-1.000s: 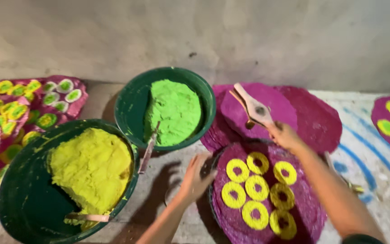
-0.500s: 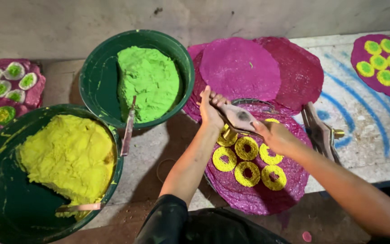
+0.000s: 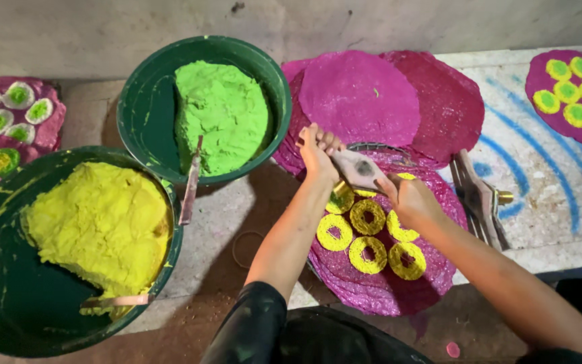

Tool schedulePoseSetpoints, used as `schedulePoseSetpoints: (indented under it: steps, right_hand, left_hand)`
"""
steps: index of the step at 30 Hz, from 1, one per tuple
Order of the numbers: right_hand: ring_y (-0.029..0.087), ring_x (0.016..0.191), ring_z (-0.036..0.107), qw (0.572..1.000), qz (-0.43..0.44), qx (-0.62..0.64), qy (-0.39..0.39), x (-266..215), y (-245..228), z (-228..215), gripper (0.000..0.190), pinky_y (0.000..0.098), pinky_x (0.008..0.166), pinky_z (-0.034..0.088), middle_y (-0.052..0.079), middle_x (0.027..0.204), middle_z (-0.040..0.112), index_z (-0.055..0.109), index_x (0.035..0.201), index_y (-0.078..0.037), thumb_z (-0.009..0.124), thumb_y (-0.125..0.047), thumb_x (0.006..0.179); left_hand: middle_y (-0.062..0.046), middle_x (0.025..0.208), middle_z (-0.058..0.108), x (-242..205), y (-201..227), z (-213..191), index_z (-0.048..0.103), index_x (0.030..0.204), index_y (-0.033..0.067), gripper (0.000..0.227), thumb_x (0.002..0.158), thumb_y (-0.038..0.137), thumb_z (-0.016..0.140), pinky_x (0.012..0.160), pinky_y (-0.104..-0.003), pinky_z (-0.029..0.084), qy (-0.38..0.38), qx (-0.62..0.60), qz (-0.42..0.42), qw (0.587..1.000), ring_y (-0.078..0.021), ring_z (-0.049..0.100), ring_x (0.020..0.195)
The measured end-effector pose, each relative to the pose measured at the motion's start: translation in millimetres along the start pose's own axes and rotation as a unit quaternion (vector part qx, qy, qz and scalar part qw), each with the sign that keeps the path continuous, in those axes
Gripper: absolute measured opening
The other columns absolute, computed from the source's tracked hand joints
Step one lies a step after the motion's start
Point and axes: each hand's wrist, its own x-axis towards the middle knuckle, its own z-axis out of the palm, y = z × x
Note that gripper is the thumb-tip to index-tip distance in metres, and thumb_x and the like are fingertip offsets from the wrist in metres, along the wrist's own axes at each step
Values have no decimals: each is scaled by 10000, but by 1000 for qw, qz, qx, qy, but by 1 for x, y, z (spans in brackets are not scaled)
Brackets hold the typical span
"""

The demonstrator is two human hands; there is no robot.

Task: The person uses a manual press tool to scoop yellow dough from a green bowl and form circular shapes onto a purple surface. They then use the same tool to scoop green dough and press it into the center of the yellow circles, creating a two-toned pattern. The finished dough circles are arranged on a purple tray.

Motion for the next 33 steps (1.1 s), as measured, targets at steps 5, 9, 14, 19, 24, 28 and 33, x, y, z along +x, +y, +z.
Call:
schedulePoseSetpoints:
  steps: [5,9,14,19,24,28,33]
  right_hand:
    - [441,854,690,991,-83,88,64,10,20,21,622,533,759,517,285,897,703,643,1252,-9,391,-547,1066]
    - [353,692,665,978,-84,183,52,7,40,28,582,485,687,504,214,760,683,684,1108,-21,376,-510,1046]
    - [271,637,607,971,-98,198,89,17,49,41,567,436,628,473,146,702,635,667,1011,-3,380,-489,1064]
    - [176,552,501,955,-5,288,74,25,69,57,541,387,515,400,68,647,563,682,1056,-69,375,-513,1056]
    - [113,583,471,908,-71,402,99,8,79,42,575,353,510,364,8,671,525,694,1150,-29,456,-542,1043]
    - [146,770,628,915,-225,326,71,-35,25,-14,559,355,639,512,22,880,694,642,1231,35,584,-479,1020]
    - [296,621,669,908,-411,77,-26,-105,-53,-96,478,425,563,501,92,706,649,718,1020,-51,743,-496,848]
  left_hand:
    - [6,737,536,4,12,-6,507,869,159,275,987,375,630,694,-378,492,-58,95,-18,994,-148,538,647]
    - [38,1242,615,-30,18,-60,545,1376,145,508,1055,539,541,889,-284,475,-164,442,95,877,-54,586,1050]
    - [-138,1067,723,-35,11,-98,485,1418,30,552,1052,438,428,616,-388,510,-87,543,-120,826,-233,625,707]
    - [-197,996,746,-90,35,-83,448,1523,130,547,984,179,531,739,-503,545,-171,860,143,459,-376,714,842]
    - [-148,1063,736,-148,75,-17,513,1451,222,500,969,279,636,796,-526,541,-189,911,105,352,-381,705,906]
    - [-163,1170,713,-176,112,42,624,1221,66,476,806,240,779,899,-450,534,-245,815,298,433,-340,656,1091]
    - [-155,1144,697,-190,159,80,616,1228,48,459,833,232,760,873,-441,531,-271,840,143,447,-326,650,1062]
